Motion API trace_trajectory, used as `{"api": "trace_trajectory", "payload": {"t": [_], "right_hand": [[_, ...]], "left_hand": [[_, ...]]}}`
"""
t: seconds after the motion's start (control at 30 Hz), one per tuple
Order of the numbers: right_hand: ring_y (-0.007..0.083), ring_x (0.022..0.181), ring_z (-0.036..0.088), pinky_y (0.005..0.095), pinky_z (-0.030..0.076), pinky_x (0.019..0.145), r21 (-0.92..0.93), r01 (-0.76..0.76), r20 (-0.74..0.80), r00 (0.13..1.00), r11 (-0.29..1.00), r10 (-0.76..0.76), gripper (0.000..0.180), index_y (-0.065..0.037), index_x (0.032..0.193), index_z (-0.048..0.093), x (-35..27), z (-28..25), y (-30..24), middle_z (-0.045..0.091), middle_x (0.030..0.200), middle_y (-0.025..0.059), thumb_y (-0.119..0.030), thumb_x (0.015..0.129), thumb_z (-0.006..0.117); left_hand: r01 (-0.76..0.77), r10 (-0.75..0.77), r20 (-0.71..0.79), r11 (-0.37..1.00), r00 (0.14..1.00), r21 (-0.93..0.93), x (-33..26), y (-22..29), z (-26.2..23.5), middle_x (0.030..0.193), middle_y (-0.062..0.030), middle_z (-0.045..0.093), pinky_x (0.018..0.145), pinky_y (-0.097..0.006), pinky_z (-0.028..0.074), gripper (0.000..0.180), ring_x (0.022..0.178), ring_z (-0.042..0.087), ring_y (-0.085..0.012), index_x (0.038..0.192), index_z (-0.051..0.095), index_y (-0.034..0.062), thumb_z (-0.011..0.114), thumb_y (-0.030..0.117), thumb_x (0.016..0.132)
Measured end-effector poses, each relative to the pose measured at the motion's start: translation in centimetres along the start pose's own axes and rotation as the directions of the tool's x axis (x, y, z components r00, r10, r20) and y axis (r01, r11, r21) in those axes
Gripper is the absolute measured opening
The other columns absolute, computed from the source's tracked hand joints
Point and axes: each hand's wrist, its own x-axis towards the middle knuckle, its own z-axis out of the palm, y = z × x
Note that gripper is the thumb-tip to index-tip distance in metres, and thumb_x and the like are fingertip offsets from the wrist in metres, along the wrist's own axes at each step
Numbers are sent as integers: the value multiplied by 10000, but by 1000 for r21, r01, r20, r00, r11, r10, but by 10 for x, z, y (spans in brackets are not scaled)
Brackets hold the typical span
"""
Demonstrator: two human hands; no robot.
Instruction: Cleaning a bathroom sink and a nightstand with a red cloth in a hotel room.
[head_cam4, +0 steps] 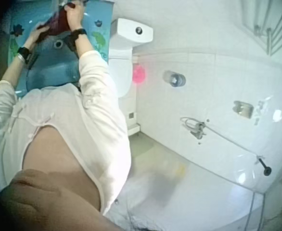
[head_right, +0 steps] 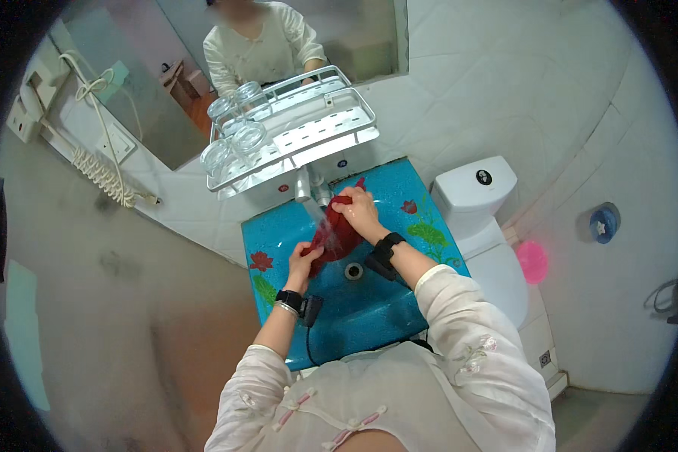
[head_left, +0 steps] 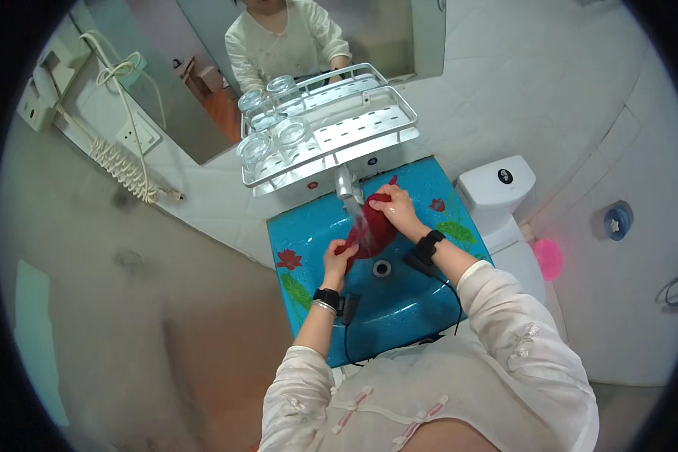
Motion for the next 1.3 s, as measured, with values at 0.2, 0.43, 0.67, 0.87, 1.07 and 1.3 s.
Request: {"api": "trace_trajectory", "payload": {"t": [0.2,0.43,0.67,0.87,1.07,1.3], "right_hand": [[298,980,453,467,352,826,-291,97,4,995,952,-100,234,-127,851,638,-15,-33,-12,561,1028,58,-274,676,685],[340,758,541,424,424,683,-178,141,141,983,974,-116,229,-63,851,617,-8,-54,-15,610,868,103,-278,772,618],[121,692,547,292,460,575,581,-393,228,919,713,321,305,-20,968,537,-20,-7,-13,579,791,33,-311,886,497],[121,831,505,273,414,735,660,-312,310,942,684,130,308,2,990,505,-80,28,-15,550,910,46,-290,902,462],[412,745,571,487,438,667,-108,32,-37,999,994,-37,277,-55,980,488,-69,52,-8,587,805,243,-303,903,393],[338,782,581,420,440,657,-88,-99,-58,994,991,94,315,-96,842,603,-23,32,15,616,841,147,-401,823,527]], "left_hand": [[-265,257,68,938,964,225,-4,36,-22,737,36,491,613,-198,365,168,684,455,-63,846,491,71,639,120,786],[-372,478,0,683,878,628,-13,73,-11,712,-84,547,612,-289,409,206,670,504,-147,861,494,50,595,227,832],[272,-250,-133,943,959,190,5,21,-3,896,-43,580,628,-322,459,561,681,544,-173,1054,512,77,449,584,822],[271,-75,322,734,944,-623,24,-7,37,903,-51,550,676,-340,477,475,758,538,-187,1030,499,83,433,522,861],[69,-86,-9,853,996,-517,36,-6,50,869,-66,563,671,-366,488,245,767,558,-214,1003,495,61,441,280,906],[288,-266,-143,943,953,164,5,38,22,882,-29,573,650,-320,467,502,791,555,-167,1102,476,73,547,478,814]]}}
